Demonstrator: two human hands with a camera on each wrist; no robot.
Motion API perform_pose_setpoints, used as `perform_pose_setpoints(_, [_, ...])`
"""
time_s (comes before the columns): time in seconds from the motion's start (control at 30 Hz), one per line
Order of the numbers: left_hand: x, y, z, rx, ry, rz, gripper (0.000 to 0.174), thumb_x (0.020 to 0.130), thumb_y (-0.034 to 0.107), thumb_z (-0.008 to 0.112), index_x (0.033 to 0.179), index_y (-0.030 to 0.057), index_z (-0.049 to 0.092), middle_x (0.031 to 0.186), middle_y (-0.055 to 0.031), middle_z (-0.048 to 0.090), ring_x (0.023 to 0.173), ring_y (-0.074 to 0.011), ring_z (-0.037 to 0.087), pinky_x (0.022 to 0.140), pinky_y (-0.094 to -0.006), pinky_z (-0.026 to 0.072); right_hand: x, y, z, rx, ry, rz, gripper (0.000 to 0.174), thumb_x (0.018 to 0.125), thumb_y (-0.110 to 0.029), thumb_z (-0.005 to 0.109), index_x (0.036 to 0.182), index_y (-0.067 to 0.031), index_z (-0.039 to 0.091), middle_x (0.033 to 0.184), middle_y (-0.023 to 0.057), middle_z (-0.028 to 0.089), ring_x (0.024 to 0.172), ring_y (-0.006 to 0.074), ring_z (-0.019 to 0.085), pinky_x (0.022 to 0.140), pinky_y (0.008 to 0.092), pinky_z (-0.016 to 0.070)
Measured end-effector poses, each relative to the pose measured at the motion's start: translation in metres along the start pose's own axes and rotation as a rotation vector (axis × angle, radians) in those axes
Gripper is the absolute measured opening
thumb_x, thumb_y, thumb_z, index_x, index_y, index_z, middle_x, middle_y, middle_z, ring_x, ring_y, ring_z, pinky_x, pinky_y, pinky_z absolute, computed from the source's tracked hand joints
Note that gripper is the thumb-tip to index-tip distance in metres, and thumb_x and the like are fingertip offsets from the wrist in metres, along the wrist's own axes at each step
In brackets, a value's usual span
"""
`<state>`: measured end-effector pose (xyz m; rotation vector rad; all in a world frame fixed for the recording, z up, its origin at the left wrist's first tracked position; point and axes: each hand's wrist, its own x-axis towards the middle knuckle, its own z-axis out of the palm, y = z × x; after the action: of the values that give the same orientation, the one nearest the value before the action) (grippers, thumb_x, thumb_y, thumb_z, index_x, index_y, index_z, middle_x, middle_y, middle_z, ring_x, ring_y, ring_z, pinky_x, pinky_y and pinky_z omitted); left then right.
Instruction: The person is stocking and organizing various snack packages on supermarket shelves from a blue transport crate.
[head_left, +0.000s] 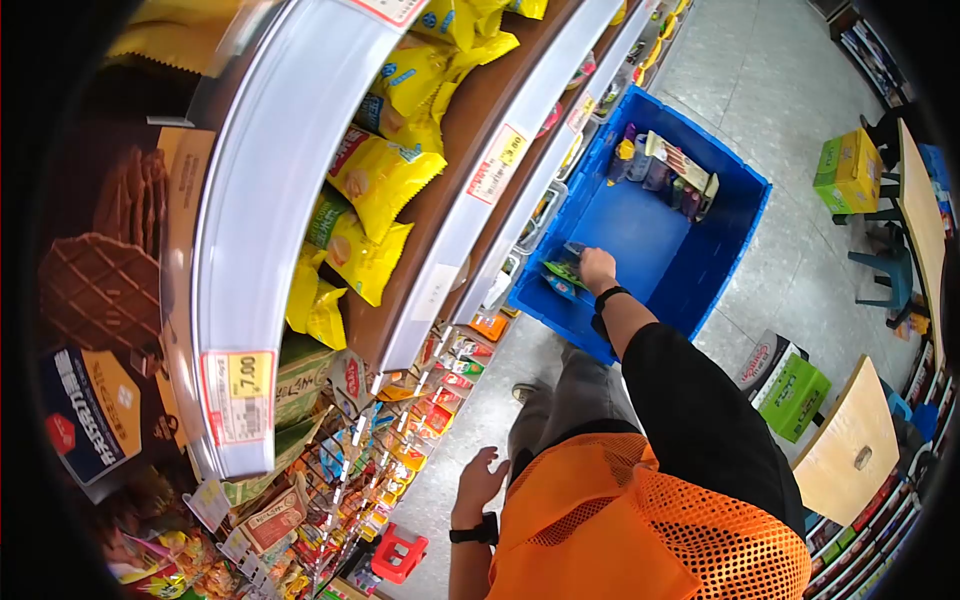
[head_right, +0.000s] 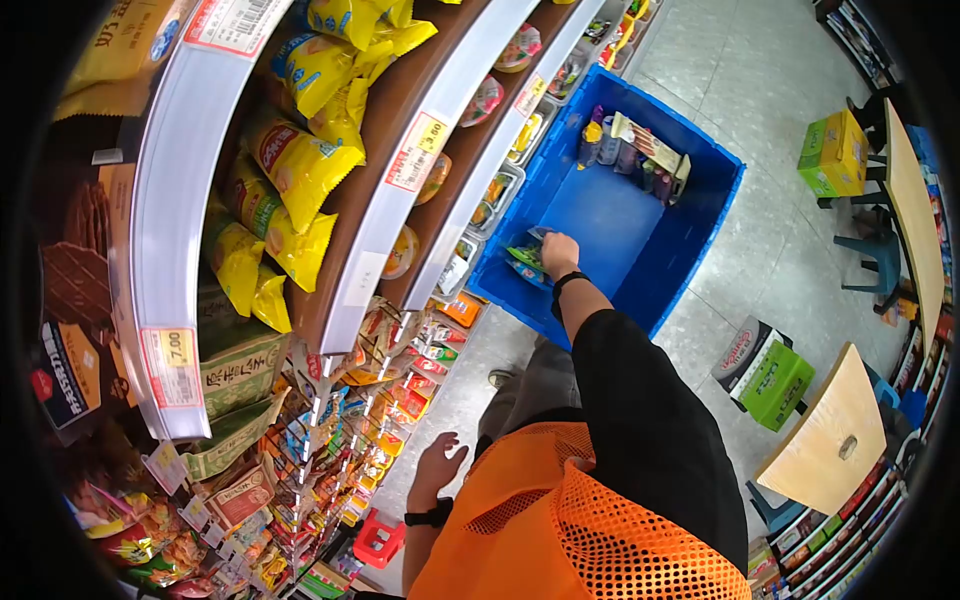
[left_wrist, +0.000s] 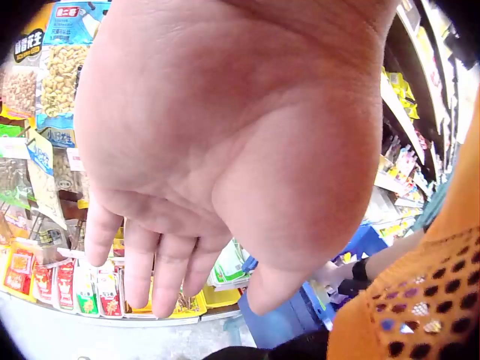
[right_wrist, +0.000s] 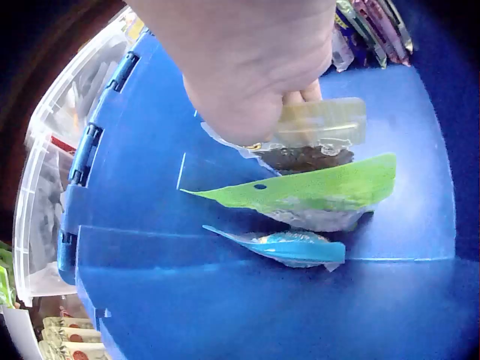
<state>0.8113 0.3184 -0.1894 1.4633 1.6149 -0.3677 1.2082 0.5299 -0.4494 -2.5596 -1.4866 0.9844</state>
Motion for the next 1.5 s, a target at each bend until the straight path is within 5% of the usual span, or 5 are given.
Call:
perform_pose_setpoints(0.33, [-0.007,0.014,-0.01,-0.032,0.067,-0.017,0.05,0.09,0.036,0.071,0.126,0.0031,0.061,0.117,-0.0184,0.07,0.109,-0.0342,0.068,0.093,-0.0426,0.0535,-0.009,-0.014,0.009,0.127,-0.217,0.051,0.03,0.089,-0.019,0.056,0.108,-0.0026,0.073,0.111,0.0214,0.071,0.107,0.0376,0.067,0.094,0.0454,0.054])
perform_pose_setpoints(0.5, [-0.01,0.004,-0.017,-0.013,0.12,0.01,0.05,0.089,0.036,0.071,0.126,0.0034,0.062,0.118,-0.0173,0.07,0.11,-0.0334,0.067,0.094,-0.0423,0.0531,-0.061,-0.016,-0.05,0.342,0.064,0.005,0.036,0.086,-0.016,0.063,0.119,-0.0053,0.069,0.117,0.0208,0.069,0.111,0.0354,0.066,0.092,0.0441,0.0538])
perform_pose_setpoints(0.73, [-0.005,-0.029,-0.02,-0.016,0.258,0.275,0.049,0.089,0.04,0.067,0.121,0.0033,0.063,0.115,-0.0185,0.07,0.109,-0.0353,0.066,0.093,-0.0427,0.053,-0.099,-0.014,-0.029,0.39,0.169,-0.565,0.012,0.085,-0.009,0.065,0.088,-0.0007,0.074,0.08,0.0208,0.071,0.072,0.0312,0.071,0.067,0.0389,0.0551])
perform_pose_setpoints(1.23, [-0.146,-0.218,-0.069,-0.634,0.823,0.45,0.021,0.092,0.012,0.066,0.11,0.003,0.068,0.095,-0.0123,0.073,0.086,-0.0218,0.072,0.075,-0.0328,0.0561,-0.446,-0.401,-0.039,0.407,-0.752,-1.412,0.032,0.085,-0.012,0.078,0.115,-0.0025,0.072,0.1,0.0094,0.076,0.086,0.0161,0.072,0.079,0.0307,0.0566])
perform_pose_setpoints(1.5, [-0.226,-0.332,-0.137,-0.893,1.21,0.395,0.039,0.089,0.01,0.07,0.126,0.0019,0.058,0.109,-0.0104,0.07,0.093,-0.0178,0.069,0.077,-0.0325,0.0563,-0.545,-0.535,0.034,0.783,-0.416,-1.34,0.072,0.088,-0.004,0.072,0.151,0.0019,0.037,0.127,0.0197,0.064,0.098,0.0166,0.069,0.074,0.0274,0.0572])
